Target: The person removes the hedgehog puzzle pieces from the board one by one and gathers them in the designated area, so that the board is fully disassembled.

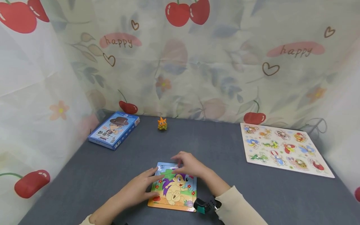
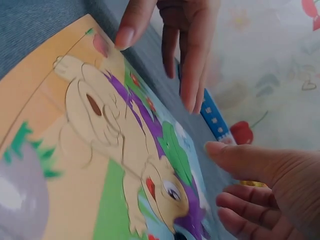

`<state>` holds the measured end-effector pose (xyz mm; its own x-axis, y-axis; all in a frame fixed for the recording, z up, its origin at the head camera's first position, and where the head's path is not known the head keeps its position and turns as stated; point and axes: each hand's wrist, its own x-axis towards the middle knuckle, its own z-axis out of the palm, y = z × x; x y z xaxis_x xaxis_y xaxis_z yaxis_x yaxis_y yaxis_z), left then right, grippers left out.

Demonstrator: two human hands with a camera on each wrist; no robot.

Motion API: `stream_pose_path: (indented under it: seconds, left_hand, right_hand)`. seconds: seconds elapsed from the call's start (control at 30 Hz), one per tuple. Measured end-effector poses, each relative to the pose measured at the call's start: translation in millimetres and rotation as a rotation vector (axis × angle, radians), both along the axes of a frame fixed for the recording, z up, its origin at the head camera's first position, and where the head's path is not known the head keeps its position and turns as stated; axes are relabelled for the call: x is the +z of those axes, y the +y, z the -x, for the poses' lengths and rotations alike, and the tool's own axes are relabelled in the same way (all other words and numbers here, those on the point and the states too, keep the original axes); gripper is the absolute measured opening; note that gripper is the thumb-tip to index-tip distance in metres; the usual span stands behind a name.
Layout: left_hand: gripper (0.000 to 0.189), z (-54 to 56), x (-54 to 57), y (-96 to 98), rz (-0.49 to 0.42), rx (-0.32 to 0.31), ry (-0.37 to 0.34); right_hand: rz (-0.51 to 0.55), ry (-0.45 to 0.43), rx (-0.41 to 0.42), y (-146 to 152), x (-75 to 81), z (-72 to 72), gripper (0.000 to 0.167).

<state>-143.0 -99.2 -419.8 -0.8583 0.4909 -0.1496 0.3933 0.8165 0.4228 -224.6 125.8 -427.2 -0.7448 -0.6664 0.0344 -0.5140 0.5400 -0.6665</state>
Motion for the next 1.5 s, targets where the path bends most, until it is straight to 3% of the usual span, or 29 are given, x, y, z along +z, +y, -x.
stream_pose_path:
  seconds: [0.17,0.4,0.77,1.17,1.5]
  left_hand:
    - [0.054,-1.7,-4.8,0.4,-0.001,0.000,-0.042]
    - [0.057,-4.3,-8.5,-0.6,-0.006,-0.024,-0.058]
    - [0.057,-8.7,-8.7,-1.5,0.012,-0.071,-0.023]
    - [0.058,-7.3,-7.3,-1.7,0.026,-0.083,-0.030]
    - [0.058,-4.9,-7.5,1.0,0.047,-0.084,-0.034]
  right_hand:
    - [0.031,-0.081,0.008,-10,-7.5,2.7,0.043]
    - [0.036,-0.116,0.011,-22,-8.7,2.0,0.037]
    - [0.039,-0.065,-0.012,-33,-16.6,-1.7,0.032]
    - [0.051,-0.111,-0.132,-42,-20.8,-5.9,0.027]
    - [0.068,-0.110,-0.119,-38,-19.6,-3.8,0.030]
